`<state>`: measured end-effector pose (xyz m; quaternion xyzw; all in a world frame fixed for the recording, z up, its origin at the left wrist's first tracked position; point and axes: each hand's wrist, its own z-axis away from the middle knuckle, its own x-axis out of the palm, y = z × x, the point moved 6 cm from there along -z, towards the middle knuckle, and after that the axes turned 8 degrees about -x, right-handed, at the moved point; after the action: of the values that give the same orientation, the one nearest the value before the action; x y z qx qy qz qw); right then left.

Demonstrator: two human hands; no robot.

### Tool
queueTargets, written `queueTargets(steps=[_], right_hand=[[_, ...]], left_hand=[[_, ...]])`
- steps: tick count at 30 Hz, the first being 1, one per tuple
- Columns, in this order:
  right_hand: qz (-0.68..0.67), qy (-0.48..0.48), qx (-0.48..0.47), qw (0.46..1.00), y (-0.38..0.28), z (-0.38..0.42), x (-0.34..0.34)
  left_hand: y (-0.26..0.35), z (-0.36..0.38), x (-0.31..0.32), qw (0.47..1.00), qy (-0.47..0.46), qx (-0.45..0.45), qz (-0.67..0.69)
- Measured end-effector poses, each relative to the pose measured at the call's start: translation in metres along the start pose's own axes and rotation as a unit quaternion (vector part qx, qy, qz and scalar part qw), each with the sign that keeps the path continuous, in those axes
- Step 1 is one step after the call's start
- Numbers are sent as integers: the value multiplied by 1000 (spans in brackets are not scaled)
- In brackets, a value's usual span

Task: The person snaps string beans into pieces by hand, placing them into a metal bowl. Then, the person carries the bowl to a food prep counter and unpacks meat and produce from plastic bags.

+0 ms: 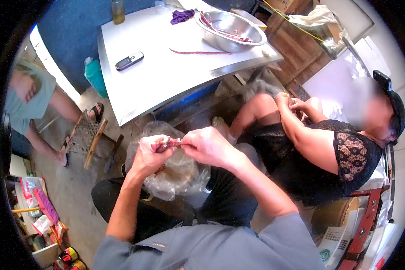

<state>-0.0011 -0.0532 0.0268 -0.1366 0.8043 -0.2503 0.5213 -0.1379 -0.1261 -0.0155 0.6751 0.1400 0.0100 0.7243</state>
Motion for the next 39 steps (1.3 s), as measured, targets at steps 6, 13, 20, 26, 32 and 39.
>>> queueTargets(steps=[6, 13, 20, 26, 32, 39], right_hand=[[47, -5, -23, 999, -5, -2, -2], [-27, 69, 42, 996, 9, 5, 9], [-408, 288, 337, 798, 60, 22, 42], [-391, 245, 348, 816, 74, 28, 60], [-145, 24, 237, 960, 60, 22, 77], [-28, 63, 100, 993, 59, 12, 64]], left_hand=[[-4, 1, 7, 998, -33, -53, 1], [-10, -1, 11, 999, -3, 38, -35], [-2, 1, 15, 995, 33, 85, -29], [-16, -3, 0, 927, 6, -72, 367], [-16, -6, -17, 926, 46, -76, 366], [-8, -6, -21, 912, 22, -62, 405]])
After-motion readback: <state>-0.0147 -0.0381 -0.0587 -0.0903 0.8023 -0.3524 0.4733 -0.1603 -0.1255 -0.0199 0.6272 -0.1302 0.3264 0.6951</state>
